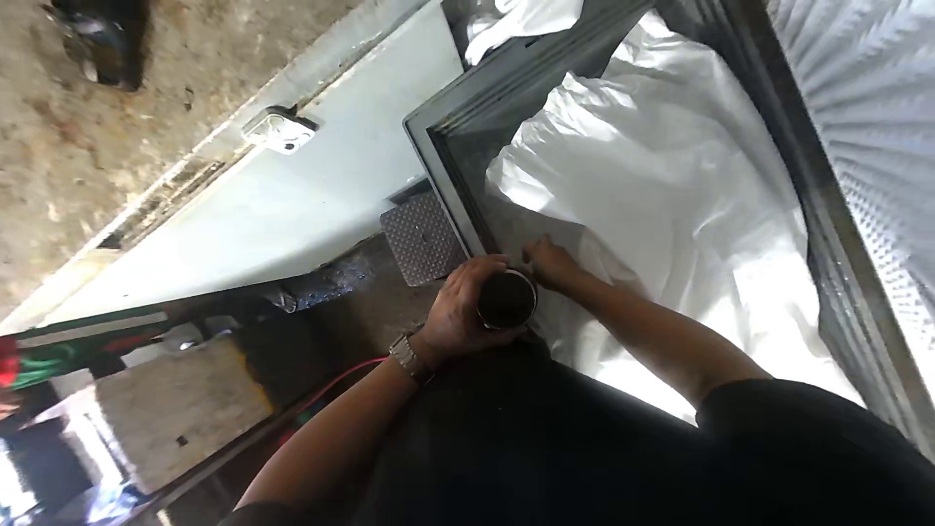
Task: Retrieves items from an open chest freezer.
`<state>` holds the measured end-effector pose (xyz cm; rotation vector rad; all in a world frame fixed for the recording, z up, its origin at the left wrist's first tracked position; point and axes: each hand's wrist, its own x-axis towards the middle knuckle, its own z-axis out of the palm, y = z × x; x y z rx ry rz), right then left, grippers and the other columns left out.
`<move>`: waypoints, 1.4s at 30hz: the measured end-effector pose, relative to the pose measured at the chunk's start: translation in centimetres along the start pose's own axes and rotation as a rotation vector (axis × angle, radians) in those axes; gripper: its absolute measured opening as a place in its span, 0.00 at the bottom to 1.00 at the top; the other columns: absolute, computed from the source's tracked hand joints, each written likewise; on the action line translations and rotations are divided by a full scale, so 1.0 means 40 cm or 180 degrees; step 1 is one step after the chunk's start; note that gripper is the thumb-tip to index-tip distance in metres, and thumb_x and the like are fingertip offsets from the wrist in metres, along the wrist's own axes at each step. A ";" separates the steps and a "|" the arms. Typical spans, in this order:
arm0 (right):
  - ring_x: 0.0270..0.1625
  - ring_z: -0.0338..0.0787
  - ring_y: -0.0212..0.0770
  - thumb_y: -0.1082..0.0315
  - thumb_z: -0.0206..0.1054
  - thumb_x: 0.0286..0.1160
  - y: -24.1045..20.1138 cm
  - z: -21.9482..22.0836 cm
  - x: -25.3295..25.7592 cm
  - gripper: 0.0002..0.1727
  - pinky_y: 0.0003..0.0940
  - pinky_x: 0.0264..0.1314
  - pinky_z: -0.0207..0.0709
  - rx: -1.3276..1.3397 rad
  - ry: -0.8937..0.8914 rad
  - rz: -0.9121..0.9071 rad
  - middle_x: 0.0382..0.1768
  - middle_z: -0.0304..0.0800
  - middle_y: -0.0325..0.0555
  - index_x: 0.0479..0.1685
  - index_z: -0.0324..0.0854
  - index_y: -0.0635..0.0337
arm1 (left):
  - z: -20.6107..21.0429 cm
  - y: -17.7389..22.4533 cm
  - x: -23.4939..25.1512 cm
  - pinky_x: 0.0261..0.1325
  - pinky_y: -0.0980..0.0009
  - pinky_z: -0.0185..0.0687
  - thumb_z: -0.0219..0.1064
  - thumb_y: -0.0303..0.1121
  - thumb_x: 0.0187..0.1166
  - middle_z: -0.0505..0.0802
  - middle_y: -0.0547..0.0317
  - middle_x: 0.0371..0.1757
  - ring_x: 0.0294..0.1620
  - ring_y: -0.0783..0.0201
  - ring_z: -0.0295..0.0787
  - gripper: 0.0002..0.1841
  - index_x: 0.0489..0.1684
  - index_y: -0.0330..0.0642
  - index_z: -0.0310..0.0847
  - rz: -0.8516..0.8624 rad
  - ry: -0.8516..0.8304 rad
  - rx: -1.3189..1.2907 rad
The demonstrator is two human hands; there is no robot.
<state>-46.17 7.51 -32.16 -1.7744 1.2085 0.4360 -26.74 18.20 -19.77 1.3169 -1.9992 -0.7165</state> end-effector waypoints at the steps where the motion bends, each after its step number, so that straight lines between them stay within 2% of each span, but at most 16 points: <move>1: 0.56 0.89 0.69 0.77 0.74 0.64 0.004 0.004 -0.001 0.22 0.66 0.54 0.87 0.0098 0.0090 -0.0050 0.73 0.73 0.73 0.61 0.86 0.58 | 0.000 0.000 0.003 0.82 0.53 0.76 0.90 0.52 0.51 0.84 0.44 0.74 0.78 0.51 0.79 0.50 0.75 0.37 0.70 -0.0005 -0.0034 -0.0017; 6: 0.61 0.87 0.68 0.65 0.80 0.66 0.023 -0.021 0.037 0.18 0.72 0.60 0.80 0.0434 -0.0056 0.0100 0.58 0.88 0.66 0.54 0.90 0.59 | -0.005 0.001 0.013 0.82 0.54 0.76 0.90 0.53 0.49 0.84 0.45 0.74 0.79 0.51 0.79 0.50 0.74 0.36 0.72 -0.0012 -0.0144 0.0021; 8: 0.59 0.90 0.66 0.64 0.79 0.67 0.023 -0.028 0.052 0.16 0.73 0.59 0.80 0.0133 -0.0188 0.0074 0.53 0.92 0.62 0.54 0.90 0.57 | -0.004 -0.001 0.020 0.81 0.55 0.76 0.89 0.53 0.51 0.84 0.45 0.75 0.78 0.52 0.79 0.49 0.74 0.37 0.72 -0.0006 -0.0162 0.0026; 12: 0.62 0.90 0.66 0.64 0.71 0.77 -0.024 -0.035 0.056 0.13 0.74 0.59 0.79 -0.0845 -0.0533 -0.0371 0.55 0.92 0.60 0.56 0.89 0.58 | 0.007 -0.004 0.023 0.81 0.53 0.76 0.89 0.54 0.51 0.84 0.45 0.75 0.78 0.51 0.79 0.49 0.75 0.37 0.72 -0.0003 -0.0152 -0.0026; 14: 0.62 0.89 0.66 0.66 0.72 0.76 -0.045 -0.060 0.058 0.12 0.74 0.59 0.79 -0.1136 -0.0810 -0.0558 0.55 0.92 0.62 0.53 0.90 0.62 | 0.007 -0.003 0.022 0.81 0.53 0.76 0.88 0.54 0.52 0.84 0.45 0.75 0.79 0.51 0.79 0.49 0.75 0.37 0.71 -0.0002 -0.0144 -0.0018; 18: 0.63 0.89 0.66 0.63 0.77 0.72 -0.042 -0.062 0.097 0.16 0.73 0.63 0.77 -0.1377 -0.1391 -0.0808 0.54 0.92 0.63 0.53 0.90 0.64 | 0.001 0.000 0.015 0.81 0.53 0.77 0.89 0.53 0.50 0.84 0.45 0.75 0.79 0.51 0.79 0.50 0.74 0.36 0.72 -0.0016 -0.0146 -0.0039; 20: 0.58 0.90 0.65 0.66 0.77 0.73 -0.040 -0.068 0.091 0.16 0.71 0.62 0.78 -0.1063 -0.1462 -0.0795 0.51 0.91 0.64 0.53 0.89 0.67 | 0.001 -0.001 0.015 0.81 0.52 0.77 0.89 0.53 0.50 0.84 0.46 0.75 0.79 0.51 0.79 0.50 0.75 0.37 0.72 -0.0037 -0.0142 -0.0019; 23: 0.33 0.88 0.49 0.61 0.70 0.82 0.012 -0.069 0.101 0.13 0.53 0.39 0.82 -0.0084 -0.1285 -0.0340 0.38 0.92 0.54 0.56 0.90 0.59 | 0.003 -0.004 0.012 0.81 0.52 0.76 0.89 0.53 0.50 0.84 0.46 0.75 0.79 0.51 0.78 0.50 0.75 0.38 0.71 -0.0032 -0.0093 -0.0012; 26: 0.29 0.85 0.45 0.58 0.71 0.81 0.050 -0.128 0.043 0.14 0.48 0.35 0.81 0.1017 -0.0927 -0.0046 0.41 0.94 0.51 0.58 0.91 0.54 | 0.004 -0.001 0.011 0.81 0.53 0.76 0.90 0.53 0.50 0.84 0.46 0.75 0.79 0.52 0.79 0.50 0.75 0.38 0.72 -0.0028 -0.0104 -0.0044; 30: 0.20 0.80 0.36 0.70 0.68 0.78 0.013 -0.314 -0.185 0.13 0.37 0.26 0.78 0.1577 -0.0042 -0.0670 0.32 0.91 0.46 0.57 0.92 0.52 | 0.009 -0.001 0.025 0.82 0.53 0.75 0.89 0.53 0.52 0.84 0.46 0.75 0.79 0.52 0.78 0.49 0.75 0.38 0.72 -0.0024 -0.0134 -0.0091; 32: 0.25 0.83 0.28 0.72 0.71 0.69 -0.024 -0.381 -0.305 0.13 0.28 0.28 0.81 0.1611 0.0460 -0.1314 0.37 0.93 0.39 0.51 0.93 0.54 | 0.011 0.001 0.029 0.82 0.52 0.75 0.88 0.54 0.52 0.85 0.46 0.75 0.79 0.52 0.78 0.48 0.75 0.37 0.73 -0.0062 -0.0131 -0.0076; 34: 0.48 0.90 0.28 0.65 0.75 0.60 -0.081 -0.403 -0.402 0.13 0.29 0.48 0.88 0.1100 0.0748 -0.1822 0.54 0.92 0.38 0.46 0.94 0.49 | 0.015 0.007 0.030 0.80 0.52 0.77 0.88 0.54 0.52 0.85 0.46 0.74 0.78 0.52 0.79 0.49 0.75 0.38 0.73 -0.0109 -0.0136 -0.0090; 35: 0.54 0.90 0.32 0.59 0.78 0.59 -0.112 -0.395 -0.430 0.13 0.33 0.53 0.89 0.0677 0.0839 -0.1969 0.59 0.90 0.39 0.45 0.96 0.44 | 0.016 0.008 0.033 0.80 0.52 0.77 0.88 0.54 0.51 0.85 0.46 0.74 0.78 0.52 0.79 0.49 0.75 0.38 0.73 -0.0113 -0.0136 -0.0091; 38: 0.50 0.89 0.41 0.55 0.80 0.65 -0.178 -0.348 -0.459 0.16 0.43 0.46 0.87 -0.0190 0.0830 -0.1921 0.65 0.83 0.46 0.53 0.94 0.35 | 0.014 0.017 0.038 0.79 0.54 0.77 0.88 0.53 0.49 0.85 0.46 0.72 0.76 0.53 0.80 0.49 0.74 0.37 0.74 -0.0104 -0.0087 -0.0004; 40: 0.42 0.90 0.40 0.57 0.78 0.68 -0.193 -0.327 -0.461 0.10 0.42 0.37 0.87 -0.0432 0.0831 -0.2012 0.64 0.84 0.45 0.48 0.95 0.36 | 0.013 0.016 0.033 0.80 0.55 0.76 0.88 0.54 0.51 0.86 0.46 0.72 0.76 0.55 0.80 0.49 0.75 0.36 0.73 -0.0096 -0.0029 0.0004; 42: 0.40 0.92 0.38 0.57 0.76 0.71 -0.196 -0.305 -0.459 0.04 0.43 0.36 0.86 -0.0459 0.0745 -0.2147 0.65 0.87 0.41 0.39 0.95 0.39 | 0.009 0.016 0.026 0.80 0.55 0.77 0.88 0.54 0.51 0.86 0.46 0.72 0.76 0.55 0.81 0.49 0.75 0.36 0.73 -0.0148 -0.0035 -0.0026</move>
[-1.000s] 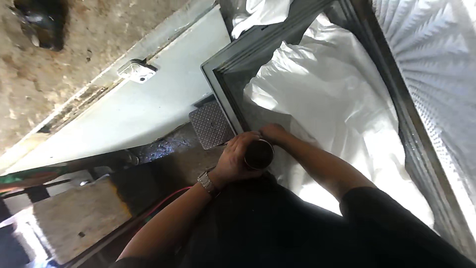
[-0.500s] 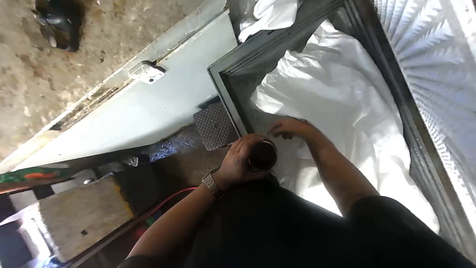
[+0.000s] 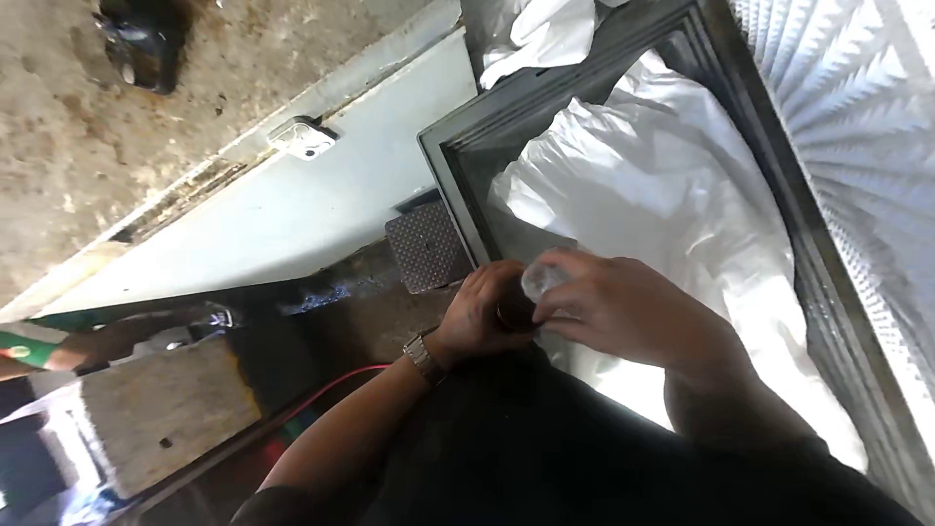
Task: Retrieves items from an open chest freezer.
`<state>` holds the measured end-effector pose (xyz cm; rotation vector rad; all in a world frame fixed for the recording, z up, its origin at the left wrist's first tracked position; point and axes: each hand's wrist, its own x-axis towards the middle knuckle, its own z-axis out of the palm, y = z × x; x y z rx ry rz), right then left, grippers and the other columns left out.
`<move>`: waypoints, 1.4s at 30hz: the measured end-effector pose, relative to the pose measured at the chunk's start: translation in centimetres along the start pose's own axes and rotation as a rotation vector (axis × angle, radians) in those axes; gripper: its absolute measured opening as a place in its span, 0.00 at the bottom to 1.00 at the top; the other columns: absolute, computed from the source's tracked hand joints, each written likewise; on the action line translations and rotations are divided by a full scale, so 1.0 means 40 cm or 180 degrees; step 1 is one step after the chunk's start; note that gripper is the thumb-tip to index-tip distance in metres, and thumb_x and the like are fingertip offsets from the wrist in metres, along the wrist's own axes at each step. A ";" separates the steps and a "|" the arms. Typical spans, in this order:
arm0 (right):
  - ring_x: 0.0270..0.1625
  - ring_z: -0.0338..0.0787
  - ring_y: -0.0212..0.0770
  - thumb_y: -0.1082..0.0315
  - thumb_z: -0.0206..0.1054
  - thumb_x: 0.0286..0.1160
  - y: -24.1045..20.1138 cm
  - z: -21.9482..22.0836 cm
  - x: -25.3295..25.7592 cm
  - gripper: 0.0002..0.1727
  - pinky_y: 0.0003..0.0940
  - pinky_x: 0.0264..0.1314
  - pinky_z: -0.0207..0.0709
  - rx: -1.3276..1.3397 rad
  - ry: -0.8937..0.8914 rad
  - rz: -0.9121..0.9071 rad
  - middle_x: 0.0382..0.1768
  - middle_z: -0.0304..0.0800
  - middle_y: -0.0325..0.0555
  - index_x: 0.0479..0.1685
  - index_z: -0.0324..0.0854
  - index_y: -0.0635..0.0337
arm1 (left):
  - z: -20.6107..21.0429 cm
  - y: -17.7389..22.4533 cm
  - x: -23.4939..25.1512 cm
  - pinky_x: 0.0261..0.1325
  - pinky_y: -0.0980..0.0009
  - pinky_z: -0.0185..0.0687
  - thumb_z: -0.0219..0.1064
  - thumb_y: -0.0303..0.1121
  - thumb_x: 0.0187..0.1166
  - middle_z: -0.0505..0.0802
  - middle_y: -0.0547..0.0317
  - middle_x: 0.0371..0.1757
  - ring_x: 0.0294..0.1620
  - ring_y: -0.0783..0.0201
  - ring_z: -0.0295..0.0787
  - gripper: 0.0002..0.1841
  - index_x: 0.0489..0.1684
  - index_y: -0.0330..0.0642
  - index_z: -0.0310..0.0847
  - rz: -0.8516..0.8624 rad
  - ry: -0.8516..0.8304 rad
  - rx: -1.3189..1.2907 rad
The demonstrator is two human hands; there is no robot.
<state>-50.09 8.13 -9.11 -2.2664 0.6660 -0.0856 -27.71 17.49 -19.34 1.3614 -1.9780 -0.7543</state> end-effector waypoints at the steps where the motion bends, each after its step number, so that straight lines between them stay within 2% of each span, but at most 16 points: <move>1: 0.41 0.92 0.39 0.57 0.76 0.72 -0.004 0.007 0.001 0.04 0.44 0.37 0.87 0.0051 -0.0090 -0.0034 0.68 0.86 0.41 0.38 0.95 0.40 | -0.001 0.001 -0.002 0.79 0.55 0.77 0.88 0.54 0.51 0.86 0.46 0.72 0.76 0.55 0.81 0.49 0.75 0.36 0.73 -0.0024 -0.0012 -0.0029; 4: 0.47 0.92 0.38 0.54 0.77 0.72 -0.013 0.004 0.000 0.08 0.42 0.45 0.88 0.0137 -0.0075 -0.0127 0.74 0.82 0.41 0.45 0.94 0.41 | -0.003 0.005 0.005 0.79 0.55 0.77 0.88 0.54 0.51 0.86 0.46 0.71 0.75 0.55 0.81 0.49 0.75 0.36 0.73 -0.0037 -0.0016 -0.0052; 5: 0.54 0.91 0.38 0.54 0.78 0.70 -0.019 0.004 -0.002 0.12 0.40 0.52 0.88 0.0150 0.0060 -0.0223 0.73 0.82 0.42 0.51 0.93 0.42 | -0.003 0.006 0.003 0.79 0.55 0.77 0.87 0.54 0.52 0.86 0.45 0.70 0.74 0.54 0.82 0.49 0.74 0.35 0.73 -0.0030 -0.0008 -0.0040; 8: 0.80 0.76 0.46 0.59 0.78 0.70 -0.030 0.012 -0.005 0.29 0.42 0.77 0.77 0.0244 0.0130 -0.0621 0.81 0.72 0.47 0.74 0.83 0.45 | -0.002 0.005 -0.005 0.77 0.56 0.78 0.87 0.55 0.52 0.88 0.44 0.67 0.71 0.54 0.83 0.47 0.72 0.35 0.76 -0.0052 0.0003 -0.0005; 11: 0.88 0.67 0.44 0.56 0.75 0.72 -0.030 -0.042 -0.028 0.32 0.42 0.86 0.70 0.0395 0.0312 -0.0771 0.87 0.66 0.46 0.80 0.78 0.44 | -0.001 0.000 -0.001 0.77 0.56 0.79 0.88 0.55 0.51 0.87 0.47 0.69 0.72 0.56 0.83 0.51 0.76 0.36 0.71 -0.0121 -0.0048 -0.0084; 14: 0.80 0.79 0.45 0.58 0.75 0.75 -0.037 -0.115 -0.066 0.17 0.43 0.80 0.80 0.0917 0.1465 -0.1199 0.76 0.82 0.45 0.60 0.89 0.52 | -0.002 -0.001 -0.009 0.82 0.56 0.76 0.89 0.52 0.52 0.84 0.46 0.74 0.78 0.56 0.80 0.52 0.79 0.35 0.70 -0.0122 0.0016 -0.0239; 17: 0.64 0.89 0.42 0.58 0.72 0.77 -0.056 -0.129 -0.070 0.10 0.42 0.67 0.86 0.0615 0.2816 -0.1579 0.57 0.90 0.38 0.50 0.87 0.50 | -0.006 0.003 -0.015 0.80 0.58 0.79 0.91 0.50 0.50 0.85 0.46 0.74 0.77 0.56 0.81 0.50 0.76 0.34 0.73 -0.0101 0.0208 -0.0295; 20: 0.47 0.91 0.35 0.60 0.68 0.80 -0.056 -0.103 -0.040 0.06 0.38 0.54 0.89 0.0605 0.3278 -0.1802 0.41 0.89 0.33 0.46 0.85 0.50 | -0.034 0.036 -0.022 0.80 0.57 0.79 0.91 0.50 0.50 0.85 0.45 0.74 0.77 0.55 0.81 0.49 0.75 0.34 0.74 -0.0067 0.0347 -0.0221; 22: 0.43 0.92 0.33 0.61 0.67 0.82 -0.036 -0.082 -0.015 0.07 0.34 0.48 0.90 0.0853 0.3297 -0.1706 0.39 0.90 0.34 0.47 0.86 0.52 | -0.066 0.070 -0.021 0.82 0.53 0.77 0.89 0.51 0.51 0.87 0.41 0.72 0.78 0.50 0.80 0.47 0.71 0.32 0.77 0.0244 0.0439 -0.0072; 25: 0.56 0.87 0.30 0.61 0.68 0.80 -0.027 -0.060 0.001 0.07 0.27 0.57 0.86 0.0977 0.2677 -0.1480 0.51 0.87 0.37 0.45 0.88 0.52 | -0.099 0.105 -0.004 0.81 0.50 0.76 0.89 0.51 0.52 0.88 0.40 0.70 0.78 0.47 0.80 0.45 0.69 0.32 0.78 0.0473 0.0573 0.0098; 27: 0.65 0.82 0.36 0.61 0.68 0.79 -0.047 -0.040 0.000 0.07 0.35 0.69 0.77 0.0530 0.1985 -0.1465 0.57 0.86 0.40 0.41 0.92 0.48 | -0.109 0.105 0.010 0.79 0.51 0.78 0.88 0.50 0.52 0.88 0.43 0.69 0.76 0.49 0.81 0.44 0.68 0.33 0.79 0.0369 0.0642 0.0236; 30: 0.54 0.86 0.39 0.64 0.64 0.81 -0.063 -0.019 0.015 0.11 0.39 0.57 0.77 -0.0597 0.0923 -0.1119 0.50 0.93 0.33 0.41 0.95 0.45 | -0.107 0.097 0.019 0.79 0.53 0.77 0.87 0.54 0.51 0.88 0.49 0.71 0.76 0.54 0.82 0.45 0.70 0.37 0.81 0.0044 0.0423 0.0434; 34: 0.32 0.91 0.49 0.75 0.66 0.76 -0.078 0.015 0.081 0.08 0.47 0.30 0.84 -0.1081 -0.0116 -0.0535 0.37 0.91 0.46 0.42 0.91 0.55 | -0.112 0.082 0.015 0.76 0.55 0.80 0.88 0.56 0.48 0.89 0.54 0.70 0.75 0.58 0.83 0.46 0.72 0.43 0.81 -0.0223 0.0000 0.0530; 35: 0.32 0.91 0.52 0.77 0.64 0.77 -0.088 0.021 0.091 0.10 0.50 0.29 0.83 -0.1080 -0.0415 -0.0432 0.37 0.90 0.50 0.45 0.90 0.57 | -0.115 0.082 0.010 0.76 0.56 0.81 0.89 0.55 0.47 0.90 0.55 0.69 0.73 0.59 0.84 0.46 0.72 0.43 0.82 -0.0267 -0.0121 0.0479; 38: 0.46 0.92 0.61 0.78 0.59 0.80 -0.082 0.033 0.123 0.11 0.59 0.43 0.84 -0.0847 -0.1280 -0.0379 0.44 0.90 0.58 0.52 0.86 0.63 | -0.129 0.078 0.010 0.72 0.56 0.84 0.87 0.57 0.48 0.91 0.55 0.67 0.69 0.60 0.87 0.45 0.71 0.45 0.82 -0.0304 -0.0604 0.0500; 42: 0.52 0.91 0.67 0.78 0.59 0.80 -0.057 0.086 0.121 0.11 0.65 0.50 0.83 -0.0558 -0.1254 -0.0289 0.50 0.89 0.64 0.54 0.83 0.67 | -0.138 0.066 0.009 0.73 0.53 0.82 0.84 0.60 0.52 0.91 0.54 0.69 0.71 0.56 0.87 0.46 0.75 0.46 0.80 -0.0303 -0.0972 0.0652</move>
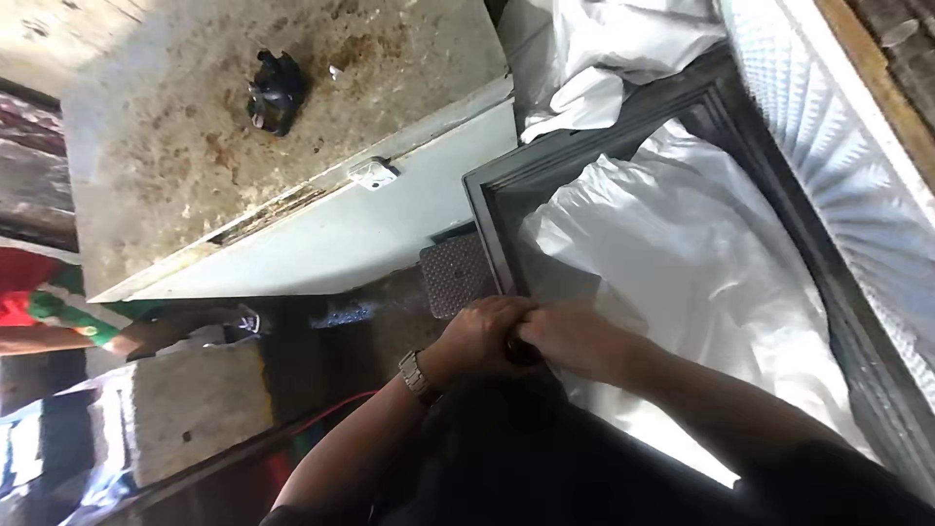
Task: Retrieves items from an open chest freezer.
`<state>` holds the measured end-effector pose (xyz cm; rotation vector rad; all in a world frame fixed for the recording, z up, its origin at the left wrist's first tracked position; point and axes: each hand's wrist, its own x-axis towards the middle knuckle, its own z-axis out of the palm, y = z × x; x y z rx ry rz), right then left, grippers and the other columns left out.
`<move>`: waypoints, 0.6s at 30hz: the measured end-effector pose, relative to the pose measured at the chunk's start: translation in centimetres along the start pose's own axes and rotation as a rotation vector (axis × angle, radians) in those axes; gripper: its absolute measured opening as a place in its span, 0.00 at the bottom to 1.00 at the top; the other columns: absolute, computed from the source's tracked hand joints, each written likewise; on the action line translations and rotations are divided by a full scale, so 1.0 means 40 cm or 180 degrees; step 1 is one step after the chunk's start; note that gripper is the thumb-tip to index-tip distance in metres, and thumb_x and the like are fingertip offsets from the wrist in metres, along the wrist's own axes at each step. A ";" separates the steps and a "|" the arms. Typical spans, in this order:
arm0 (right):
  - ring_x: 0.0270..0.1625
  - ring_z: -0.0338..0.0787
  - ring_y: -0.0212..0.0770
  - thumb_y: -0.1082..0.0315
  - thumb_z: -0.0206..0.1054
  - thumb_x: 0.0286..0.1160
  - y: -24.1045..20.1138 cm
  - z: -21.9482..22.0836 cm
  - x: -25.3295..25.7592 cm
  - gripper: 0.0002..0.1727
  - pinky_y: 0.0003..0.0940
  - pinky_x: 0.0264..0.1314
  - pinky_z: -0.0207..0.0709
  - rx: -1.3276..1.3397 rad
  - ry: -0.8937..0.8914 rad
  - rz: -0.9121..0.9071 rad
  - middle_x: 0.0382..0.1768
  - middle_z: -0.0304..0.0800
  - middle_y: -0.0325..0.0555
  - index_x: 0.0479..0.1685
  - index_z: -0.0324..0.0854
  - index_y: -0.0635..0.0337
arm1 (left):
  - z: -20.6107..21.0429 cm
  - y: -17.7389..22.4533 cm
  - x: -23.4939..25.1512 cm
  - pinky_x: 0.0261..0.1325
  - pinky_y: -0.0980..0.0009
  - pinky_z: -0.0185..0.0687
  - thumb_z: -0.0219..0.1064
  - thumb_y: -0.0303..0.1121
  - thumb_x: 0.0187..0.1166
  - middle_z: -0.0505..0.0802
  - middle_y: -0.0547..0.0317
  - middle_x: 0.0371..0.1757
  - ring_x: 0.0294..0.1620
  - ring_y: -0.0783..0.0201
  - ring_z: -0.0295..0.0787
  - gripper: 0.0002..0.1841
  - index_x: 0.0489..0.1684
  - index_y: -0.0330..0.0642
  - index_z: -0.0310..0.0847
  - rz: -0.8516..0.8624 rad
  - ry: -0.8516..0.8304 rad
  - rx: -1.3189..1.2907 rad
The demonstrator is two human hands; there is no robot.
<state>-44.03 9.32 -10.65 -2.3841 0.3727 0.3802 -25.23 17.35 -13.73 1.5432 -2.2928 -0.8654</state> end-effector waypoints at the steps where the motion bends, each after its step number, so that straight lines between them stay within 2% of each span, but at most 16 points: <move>1: 0.51 0.91 0.67 0.78 0.59 0.81 -0.002 0.007 0.000 0.10 0.64 0.48 0.83 -0.0014 0.0034 0.0027 0.49 0.89 0.64 0.54 0.83 0.67 | 0.003 -0.003 -0.002 0.74 0.52 0.82 0.84 0.59 0.52 0.90 0.54 0.70 0.72 0.56 0.86 0.46 0.75 0.46 0.79 -0.0001 -0.0034 0.0002; 4: 0.49 0.91 0.67 0.75 0.58 0.84 0.001 0.006 -0.005 0.10 0.64 0.48 0.83 0.0062 -0.0079 -0.0082 0.47 0.88 0.65 0.54 0.81 0.69 | 0.020 -0.011 -0.003 0.75 0.52 0.81 0.84 0.59 0.53 0.90 0.53 0.70 0.73 0.56 0.86 0.46 0.75 0.44 0.79 0.0051 -0.0089 -0.0071; 6: 0.53 0.91 0.63 0.67 0.62 0.86 0.025 -0.006 -0.028 0.14 0.61 0.54 0.83 0.0340 -0.0046 -0.0364 0.51 0.88 0.63 0.61 0.79 0.66 | 0.028 -0.012 -0.006 0.77 0.55 0.80 0.86 0.58 0.52 0.89 0.51 0.70 0.73 0.56 0.85 0.48 0.76 0.42 0.79 0.0082 -0.0061 -0.0264; 8: 0.59 0.92 0.55 0.59 0.65 0.86 0.051 -0.038 -0.080 0.21 0.55 0.65 0.83 0.0734 0.0262 -0.0437 0.59 0.90 0.56 0.72 0.79 0.60 | 0.023 -0.015 -0.014 0.78 0.57 0.79 0.88 0.56 0.50 0.89 0.49 0.70 0.74 0.56 0.85 0.48 0.75 0.38 0.78 0.0108 0.0109 -0.0491; 9: 0.56 0.93 0.51 0.56 0.66 0.85 0.064 -0.052 -0.113 0.24 0.52 0.64 0.84 0.0804 0.0518 -0.0355 0.60 0.91 0.54 0.74 0.79 0.57 | 0.021 -0.020 -0.023 0.79 0.59 0.79 0.88 0.55 0.50 0.89 0.49 0.70 0.74 0.58 0.84 0.49 0.75 0.38 0.78 0.0099 0.0225 -0.0595; 11: 0.43 0.92 0.44 0.51 0.71 0.79 0.080 -0.074 -0.172 0.29 0.48 0.49 0.87 0.0732 0.1027 0.0064 0.60 0.90 0.48 0.78 0.79 0.49 | 0.018 -0.032 -0.046 0.78 0.60 0.81 0.90 0.54 0.50 0.89 0.51 0.70 0.74 0.60 0.84 0.48 0.75 0.39 0.78 0.0029 0.0448 -0.0747; 12: 0.41 0.90 0.40 0.45 0.73 0.76 0.078 -0.085 -0.193 0.34 0.44 0.44 0.88 0.0631 0.1261 0.0221 0.69 0.85 0.45 0.81 0.77 0.44 | 0.015 -0.036 -0.058 0.78 0.60 0.81 0.90 0.54 0.50 0.89 0.52 0.70 0.74 0.61 0.84 0.48 0.75 0.40 0.78 -0.0013 0.0550 -0.0795; 13: 0.42 0.89 0.36 0.42 0.73 0.74 0.065 -0.093 -0.209 0.36 0.39 0.41 0.87 0.0555 0.1586 0.0172 0.78 0.78 0.44 0.81 0.78 0.44 | 0.013 -0.037 -0.069 0.79 0.60 0.81 0.90 0.52 0.50 0.89 0.52 0.71 0.75 0.61 0.83 0.47 0.74 0.39 0.78 -0.0015 0.0653 -0.0838; 14: 0.44 0.90 0.32 0.42 0.71 0.77 0.040 -0.098 -0.219 0.31 0.33 0.42 0.87 0.0511 0.2070 -0.0108 0.79 0.78 0.45 0.76 0.82 0.48 | 0.011 -0.039 -0.078 0.80 0.60 0.80 0.91 0.50 0.51 0.88 0.51 0.72 0.76 0.61 0.82 0.47 0.74 0.37 0.78 0.0011 0.0757 -0.0868; 15: 0.48 0.91 0.30 0.48 0.69 0.82 0.007 -0.096 -0.224 0.23 0.28 0.47 0.88 0.0579 0.2686 -0.0562 0.71 0.86 0.45 0.66 0.87 0.52 | 0.010 -0.043 -0.084 0.80 0.60 0.80 0.91 0.49 0.51 0.87 0.50 0.72 0.76 0.60 0.82 0.47 0.74 0.36 0.77 0.0051 0.0859 -0.0871; 16: 0.52 0.92 0.32 0.54 0.67 0.84 -0.032 -0.091 -0.227 0.15 0.28 0.54 0.89 0.0710 0.3281 -0.1005 0.59 0.93 0.42 0.57 0.89 0.52 | 0.009 -0.050 -0.085 0.80 0.60 0.80 0.91 0.49 0.51 0.87 0.49 0.73 0.77 0.60 0.81 0.46 0.74 0.35 0.77 0.0106 0.0956 -0.0841; 17: 0.50 0.92 0.33 0.58 0.65 0.85 -0.067 -0.088 -0.232 0.10 0.30 0.55 0.87 0.0794 0.3644 -0.1362 0.48 0.93 0.38 0.51 0.88 0.51 | 0.008 -0.056 -0.084 0.80 0.60 0.79 0.91 0.48 0.51 0.86 0.49 0.73 0.77 0.59 0.81 0.46 0.73 0.34 0.77 0.0140 0.1037 -0.0804; 18: 0.49 0.90 0.34 0.61 0.66 0.84 -0.092 -0.092 -0.240 0.08 0.33 0.58 0.85 0.0917 0.3691 -0.1691 0.43 0.91 0.37 0.50 0.87 0.51 | 0.011 -0.061 -0.084 0.81 0.60 0.78 0.91 0.47 0.51 0.86 0.48 0.74 0.78 0.58 0.80 0.47 0.74 0.34 0.77 0.0139 0.1095 -0.0776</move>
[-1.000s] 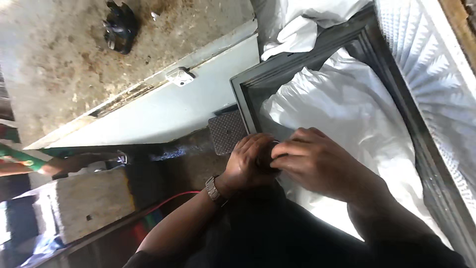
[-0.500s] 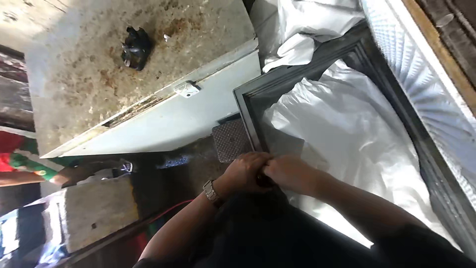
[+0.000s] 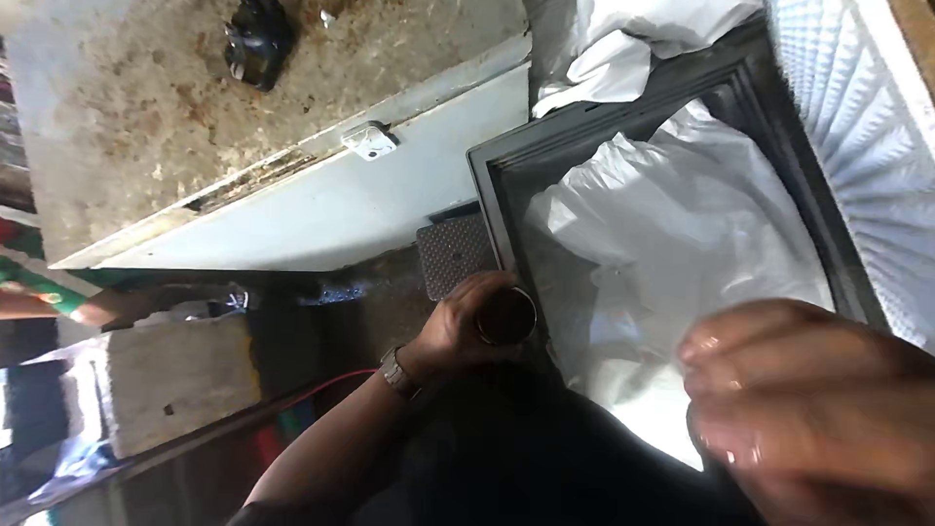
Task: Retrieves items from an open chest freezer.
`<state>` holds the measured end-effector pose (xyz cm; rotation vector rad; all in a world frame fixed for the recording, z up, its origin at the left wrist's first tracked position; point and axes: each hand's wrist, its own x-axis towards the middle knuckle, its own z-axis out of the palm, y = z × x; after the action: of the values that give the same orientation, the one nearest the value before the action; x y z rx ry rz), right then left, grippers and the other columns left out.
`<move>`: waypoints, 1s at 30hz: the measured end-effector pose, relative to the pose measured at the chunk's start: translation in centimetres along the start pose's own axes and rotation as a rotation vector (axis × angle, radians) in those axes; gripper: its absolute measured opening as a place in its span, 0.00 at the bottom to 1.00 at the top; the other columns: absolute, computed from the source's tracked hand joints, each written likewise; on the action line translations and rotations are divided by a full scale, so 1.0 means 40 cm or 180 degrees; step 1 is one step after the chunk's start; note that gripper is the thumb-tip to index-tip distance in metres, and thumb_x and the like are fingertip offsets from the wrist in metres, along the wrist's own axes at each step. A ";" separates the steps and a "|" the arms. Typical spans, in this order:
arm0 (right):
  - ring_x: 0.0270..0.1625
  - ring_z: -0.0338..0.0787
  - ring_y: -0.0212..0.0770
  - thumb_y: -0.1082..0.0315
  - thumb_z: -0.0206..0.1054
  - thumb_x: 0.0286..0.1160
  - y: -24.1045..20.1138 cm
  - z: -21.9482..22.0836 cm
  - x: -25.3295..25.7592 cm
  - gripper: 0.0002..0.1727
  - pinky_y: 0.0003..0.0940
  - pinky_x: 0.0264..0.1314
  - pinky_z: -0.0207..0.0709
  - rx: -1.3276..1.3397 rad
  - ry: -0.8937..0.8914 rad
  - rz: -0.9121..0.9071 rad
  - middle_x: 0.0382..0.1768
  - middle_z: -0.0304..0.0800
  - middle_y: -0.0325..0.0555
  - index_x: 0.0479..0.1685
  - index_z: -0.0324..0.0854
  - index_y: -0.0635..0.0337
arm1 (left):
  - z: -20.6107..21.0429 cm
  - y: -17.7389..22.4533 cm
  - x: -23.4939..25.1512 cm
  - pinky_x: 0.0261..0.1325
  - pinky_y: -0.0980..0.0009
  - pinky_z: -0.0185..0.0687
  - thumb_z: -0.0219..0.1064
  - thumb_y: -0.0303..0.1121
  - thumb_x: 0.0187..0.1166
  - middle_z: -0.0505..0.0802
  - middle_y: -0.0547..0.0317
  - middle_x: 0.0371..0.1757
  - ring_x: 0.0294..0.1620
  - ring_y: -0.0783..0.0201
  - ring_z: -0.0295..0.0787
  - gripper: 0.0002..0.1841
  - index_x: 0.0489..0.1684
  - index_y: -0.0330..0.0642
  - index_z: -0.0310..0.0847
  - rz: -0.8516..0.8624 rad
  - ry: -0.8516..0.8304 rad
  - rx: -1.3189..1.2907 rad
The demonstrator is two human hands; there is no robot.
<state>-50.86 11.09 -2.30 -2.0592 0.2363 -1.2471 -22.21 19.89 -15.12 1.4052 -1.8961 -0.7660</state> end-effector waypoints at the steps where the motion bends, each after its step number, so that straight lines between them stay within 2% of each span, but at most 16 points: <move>1: 0.46 0.89 0.35 0.63 0.68 0.81 -0.019 0.004 0.018 0.06 0.35 0.57 0.84 0.0241 -0.0042 -0.0100 0.38 0.89 0.38 0.47 0.88 0.53 | 0.001 -0.003 -0.003 0.82 0.60 0.77 0.91 0.47 0.49 0.85 0.47 0.75 0.79 0.58 0.79 0.47 0.74 0.34 0.77 -0.0013 0.0052 0.0040; 3: 0.45 0.88 0.34 0.65 0.68 0.82 -0.025 0.018 0.056 0.07 0.34 0.56 0.83 0.0621 -0.0264 -0.0175 0.37 0.89 0.40 0.47 0.90 0.55 | -0.008 -0.001 -0.005 0.83 0.60 0.76 0.91 0.46 0.48 0.85 0.45 0.75 0.80 0.56 0.79 0.48 0.73 0.33 0.77 -0.0020 0.0129 0.0117; 6: 0.47 0.90 0.35 0.66 0.61 0.86 -0.016 0.080 0.089 0.10 0.30 0.51 0.86 0.1338 -0.0252 -0.0191 0.42 0.90 0.41 0.49 0.89 0.55 | -0.045 -0.012 -0.005 0.82 0.61 0.77 0.91 0.47 0.49 0.85 0.49 0.75 0.79 0.59 0.79 0.48 0.76 0.36 0.76 -0.0145 0.0148 0.0158; 9: 0.49 0.90 0.35 0.67 0.61 0.87 -0.012 0.198 0.070 0.09 0.30 0.53 0.86 0.2104 -0.0503 0.0053 0.45 0.90 0.44 0.50 0.87 0.59 | -0.075 -0.044 -0.019 0.80 0.61 0.78 0.91 0.50 0.49 0.85 0.54 0.75 0.77 0.63 0.81 0.49 0.79 0.44 0.75 -0.0380 0.0100 0.0125; 12: 0.48 0.91 0.35 0.72 0.62 0.85 -0.011 0.340 0.018 0.07 0.27 0.55 0.87 0.2725 -0.0720 0.0319 0.44 0.90 0.51 0.48 0.85 0.67 | -0.120 -0.084 -0.034 0.79 0.62 0.78 0.91 0.51 0.49 0.87 0.54 0.73 0.75 0.64 0.82 0.49 0.78 0.46 0.74 -0.0529 0.0059 0.0086; 15: 0.44 0.91 0.35 0.74 0.62 0.84 -0.036 0.473 -0.011 0.08 0.27 0.51 0.87 0.3170 -0.0479 0.0621 0.44 0.90 0.55 0.49 0.84 0.72 | -0.192 -0.127 -0.076 0.76 0.63 0.81 0.91 0.50 0.48 0.90 0.56 0.68 0.71 0.67 0.85 0.50 0.78 0.44 0.75 -0.0871 0.0117 0.0051; 17: 0.43 0.90 0.34 0.74 0.63 0.83 -0.049 0.537 0.010 0.09 0.26 0.50 0.86 0.3236 -0.0130 0.0665 0.43 0.90 0.55 0.49 0.83 0.73 | -0.251 -0.152 -0.103 0.75 0.63 0.82 0.92 0.48 0.46 0.90 0.58 0.67 0.69 0.69 0.86 0.50 0.78 0.45 0.74 -0.1329 0.0151 0.0091; 19: 0.42 0.89 0.33 0.70 0.64 0.84 -0.048 0.579 0.043 0.10 0.25 0.48 0.85 0.2935 0.0212 0.0658 0.43 0.91 0.53 0.51 0.85 0.70 | -0.311 -0.181 -0.139 0.75 0.65 0.82 0.91 0.47 0.47 0.90 0.57 0.68 0.69 0.70 0.86 0.50 0.79 0.43 0.73 -0.1577 0.0218 0.0171; 21: 0.43 0.88 0.30 0.66 0.62 0.87 -0.049 0.637 0.058 0.11 0.23 0.48 0.85 0.2444 0.0686 0.0766 0.44 0.90 0.47 0.54 0.85 0.64 | -0.379 -0.221 -0.191 0.73 0.68 0.82 0.90 0.46 0.47 0.90 0.56 0.67 0.67 0.71 0.87 0.50 0.78 0.40 0.73 -0.1526 0.0194 0.0291; 23: 0.44 0.88 0.28 0.65 0.62 0.87 -0.033 0.710 0.050 0.11 0.22 0.49 0.85 0.1817 0.1043 0.0969 0.45 0.91 0.45 0.55 0.84 0.62 | -0.432 -0.292 -0.221 0.74 0.70 0.82 0.91 0.45 0.45 0.90 0.54 0.67 0.67 0.71 0.87 0.51 0.76 0.35 0.73 -0.1127 0.0112 0.0200; 24: 0.44 0.89 0.28 0.64 0.64 0.86 -0.026 0.752 0.036 0.12 0.23 0.48 0.86 0.1515 0.1132 0.1197 0.46 0.92 0.45 0.54 0.86 0.63 | -0.455 -0.328 -0.240 0.75 0.69 0.81 0.91 0.44 0.45 0.90 0.52 0.68 0.69 0.70 0.86 0.51 0.76 0.32 0.73 -0.0947 0.0016 0.0135; 26: 0.46 0.90 0.28 0.63 0.67 0.83 -0.012 0.828 -0.014 0.12 0.27 0.50 0.87 0.1137 0.0952 0.1858 0.49 0.93 0.43 0.55 0.88 0.61 | -0.505 -0.393 -0.270 0.77 0.67 0.80 0.92 0.47 0.44 0.89 0.53 0.70 0.71 0.69 0.85 0.52 0.77 0.35 0.73 -0.0729 -0.0244 0.0130; 28: 0.53 0.91 0.31 0.65 0.69 0.80 0.000 0.889 -0.111 0.11 0.33 0.62 0.86 0.1325 0.0582 0.2769 0.52 0.94 0.41 0.54 0.90 0.60 | -0.548 -0.450 -0.308 0.78 0.65 0.79 0.92 0.48 0.44 0.88 0.50 0.72 0.73 0.65 0.83 0.53 0.77 0.34 0.74 -0.0437 -0.0413 0.0057; 29: 0.54 0.92 0.31 0.65 0.66 0.81 0.010 0.931 -0.186 0.12 0.33 0.63 0.85 0.1621 0.0721 0.3294 0.51 0.95 0.40 0.52 0.90 0.61 | -0.568 -0.478 -0.326 0.79 0.64 0.79 0.93 0.47 0.44 0.87 0.47 0.73 0.74 0.63 0.83 0.53 0.77 0.32 0.74 -0.0252 -0.0472 -0.0012; 30: 0.50 0.92 0.32 0.63 0.60 0.83 0.021 0.990 -0.283 0.14 0.34 0.59 0.87 0.1923 0.1317 0.3841 0.47 0.95 0.40 0.52 0.87 0.62 | -0.582 -0.506 -0.338 0.79 0.63 0.78 0.92 0.46 0.44 0.86 0.43 0.73 0.75 0.61 0.82 0.53 0.77 0.29 0.73 -0.0020 -0.0548 -0.0093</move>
<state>-23.60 34.79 -22.10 -0.8020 0.9746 -0.7630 10.76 26.00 -18.40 1.3655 -2.0020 -0.9401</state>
